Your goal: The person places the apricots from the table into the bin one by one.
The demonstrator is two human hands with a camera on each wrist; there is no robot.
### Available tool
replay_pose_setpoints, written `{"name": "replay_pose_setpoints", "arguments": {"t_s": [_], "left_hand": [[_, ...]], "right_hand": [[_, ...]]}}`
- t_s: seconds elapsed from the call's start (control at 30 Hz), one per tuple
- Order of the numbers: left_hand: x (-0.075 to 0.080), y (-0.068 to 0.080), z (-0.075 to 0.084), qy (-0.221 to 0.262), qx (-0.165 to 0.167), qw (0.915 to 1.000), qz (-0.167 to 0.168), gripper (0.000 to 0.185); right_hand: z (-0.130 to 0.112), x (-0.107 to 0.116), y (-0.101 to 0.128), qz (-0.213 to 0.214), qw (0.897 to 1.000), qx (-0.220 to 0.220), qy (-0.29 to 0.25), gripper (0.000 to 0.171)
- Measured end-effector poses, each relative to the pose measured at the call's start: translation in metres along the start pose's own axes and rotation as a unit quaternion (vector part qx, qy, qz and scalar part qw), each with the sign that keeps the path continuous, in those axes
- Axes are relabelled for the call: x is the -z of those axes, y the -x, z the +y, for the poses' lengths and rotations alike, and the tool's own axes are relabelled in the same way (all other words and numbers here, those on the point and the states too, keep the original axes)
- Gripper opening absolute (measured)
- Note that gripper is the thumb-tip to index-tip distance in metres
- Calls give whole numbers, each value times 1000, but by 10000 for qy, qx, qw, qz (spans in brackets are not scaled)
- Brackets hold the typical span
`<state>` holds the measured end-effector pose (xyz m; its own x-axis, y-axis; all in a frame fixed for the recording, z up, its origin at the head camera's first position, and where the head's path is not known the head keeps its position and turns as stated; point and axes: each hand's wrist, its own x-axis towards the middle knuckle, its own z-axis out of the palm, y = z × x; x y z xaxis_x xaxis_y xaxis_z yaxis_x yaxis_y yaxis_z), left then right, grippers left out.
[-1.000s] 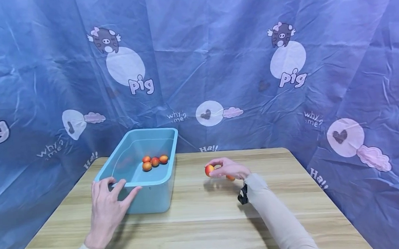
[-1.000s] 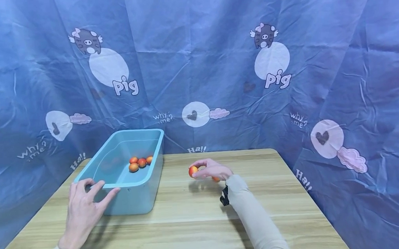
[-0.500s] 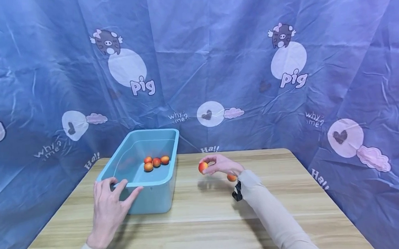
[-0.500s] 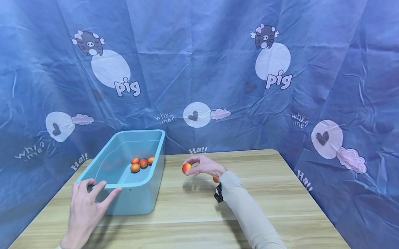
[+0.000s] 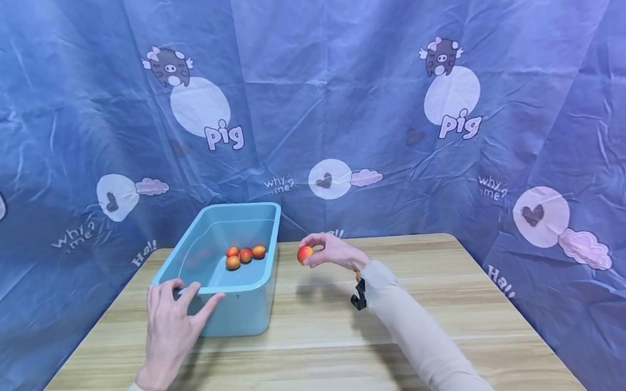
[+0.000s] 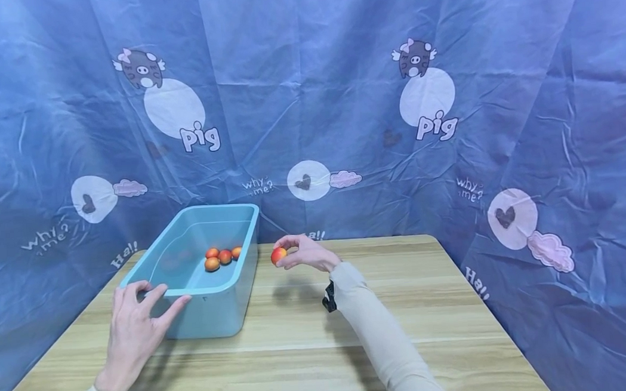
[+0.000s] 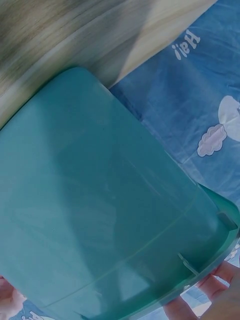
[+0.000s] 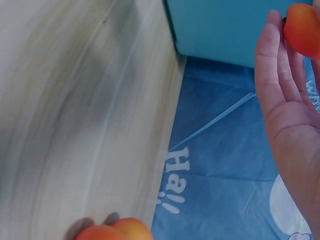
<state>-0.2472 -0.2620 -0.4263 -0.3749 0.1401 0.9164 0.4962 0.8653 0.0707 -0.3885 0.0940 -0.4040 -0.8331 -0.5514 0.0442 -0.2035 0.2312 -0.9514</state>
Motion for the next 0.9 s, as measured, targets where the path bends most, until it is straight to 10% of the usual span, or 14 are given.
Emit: {"name": "replay_pose_setpoints", "arguments": {"t_s": [0.9], "left_hand": [[1,-2,1,-25,-38,9999,126,72]], "right_hand": [[-51,-14,-29,393,9980,411,-268,39]]}}
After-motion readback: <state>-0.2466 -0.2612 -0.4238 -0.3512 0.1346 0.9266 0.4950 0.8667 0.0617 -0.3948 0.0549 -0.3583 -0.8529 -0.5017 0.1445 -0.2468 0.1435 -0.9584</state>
